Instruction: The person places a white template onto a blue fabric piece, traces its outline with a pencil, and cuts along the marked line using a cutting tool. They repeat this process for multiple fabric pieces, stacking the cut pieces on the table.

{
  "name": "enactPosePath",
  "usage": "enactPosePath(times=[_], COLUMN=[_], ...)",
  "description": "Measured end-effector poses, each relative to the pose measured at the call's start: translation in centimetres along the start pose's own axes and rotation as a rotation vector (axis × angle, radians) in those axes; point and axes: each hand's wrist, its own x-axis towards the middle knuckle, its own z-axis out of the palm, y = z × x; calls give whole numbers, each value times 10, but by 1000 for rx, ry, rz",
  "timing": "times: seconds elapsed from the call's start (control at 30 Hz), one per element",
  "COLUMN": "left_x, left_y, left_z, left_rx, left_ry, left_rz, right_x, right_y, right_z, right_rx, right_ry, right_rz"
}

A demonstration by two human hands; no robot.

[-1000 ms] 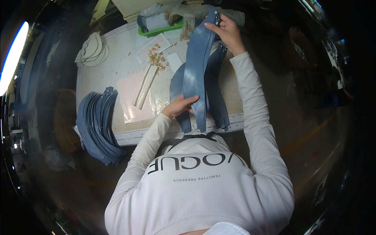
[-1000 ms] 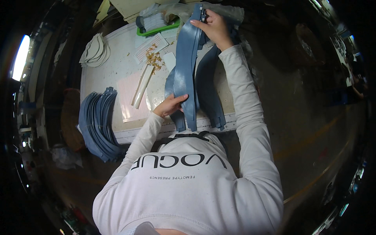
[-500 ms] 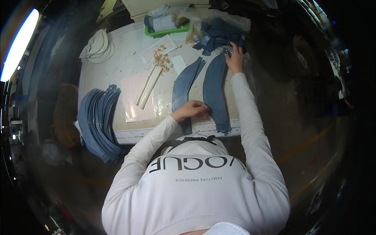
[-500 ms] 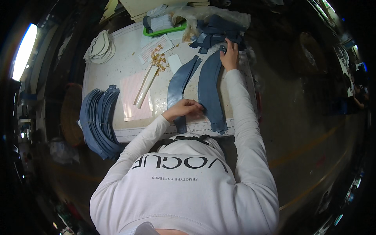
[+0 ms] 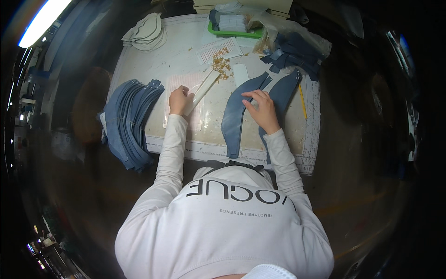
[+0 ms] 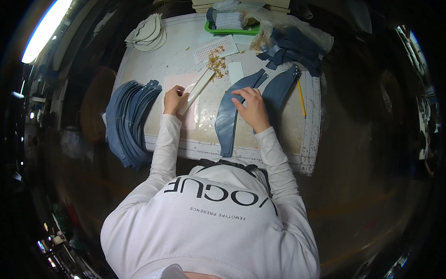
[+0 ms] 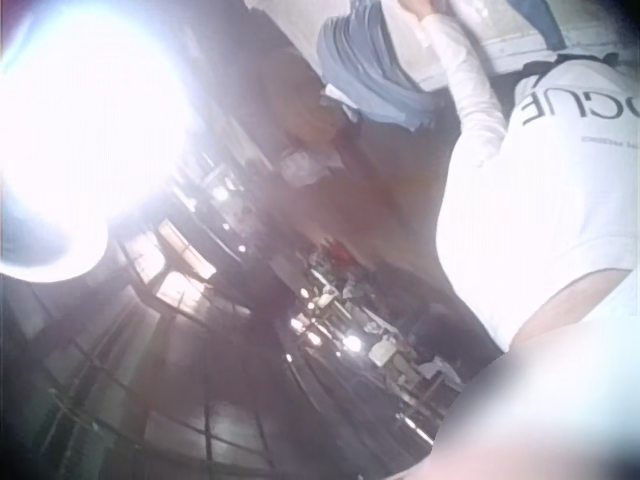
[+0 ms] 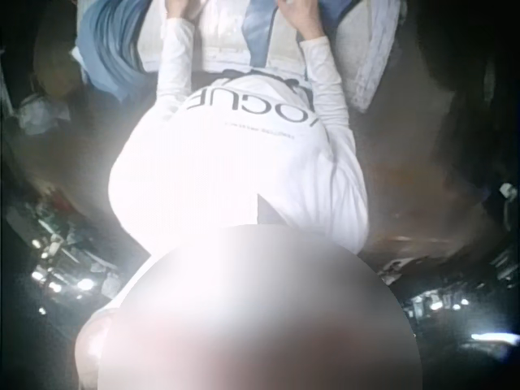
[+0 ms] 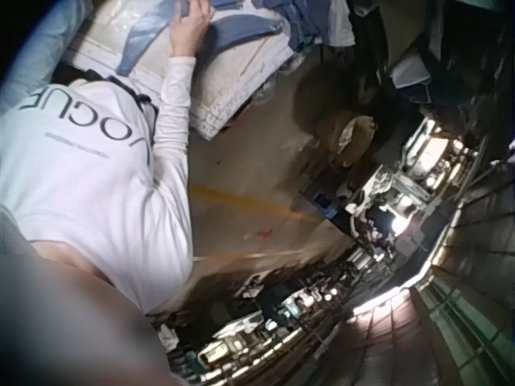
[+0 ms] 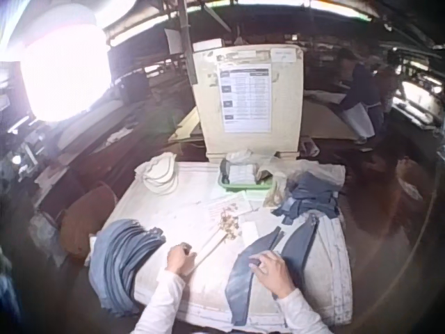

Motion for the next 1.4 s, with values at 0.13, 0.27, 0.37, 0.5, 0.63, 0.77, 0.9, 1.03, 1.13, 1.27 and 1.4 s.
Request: enactPosePath(times=[0.13, 0.27, 0.37, 0.5, 0.63, 0.77, 0.9, 1.03, 1.13, 1.27, 1.4], left_x=[-16, -58, -88, -99, -103, -103, -104, -104, -104, -104, -104], left_y=[23, 83, 115, 134, 140, 145, 150, 151, 149, 147, 146], left_z=[-16, -49, -85, -111, -117, -119, -120, -119, -118, -116, -110], left_rx=[-113, -422, -482, -509, -581, -613, -587, -601, -624, -637, -625], left_ry=[-147, -250, -399, -431, -472, -438, -444, -449, -478, -486, -627], left_rz=[25, 286, 430, 520, 394, 421, 424, 409, 392, 407, 367], right_x=[5, 11, 10, 8, 2, 0, -2, -5, -5, -5, -9], right_y=[-27, -56, -69, -74, -79, -85, -87, -85, -86, -87, -89], right_z=[4, 3, -7, -29, -47, -49, -46, -44, -40, -40, -43], right_rx=[51, -83, -146, -16, 9, -85, -147, -166, 13, 57, 102], right_ry=[-14, 54, 22, 8, 4, 172, 236, 270, 271, 215, 15], right_rz=[-139, -348, -342, -271, -224, -361, -417, -456, -329, -354, -189])
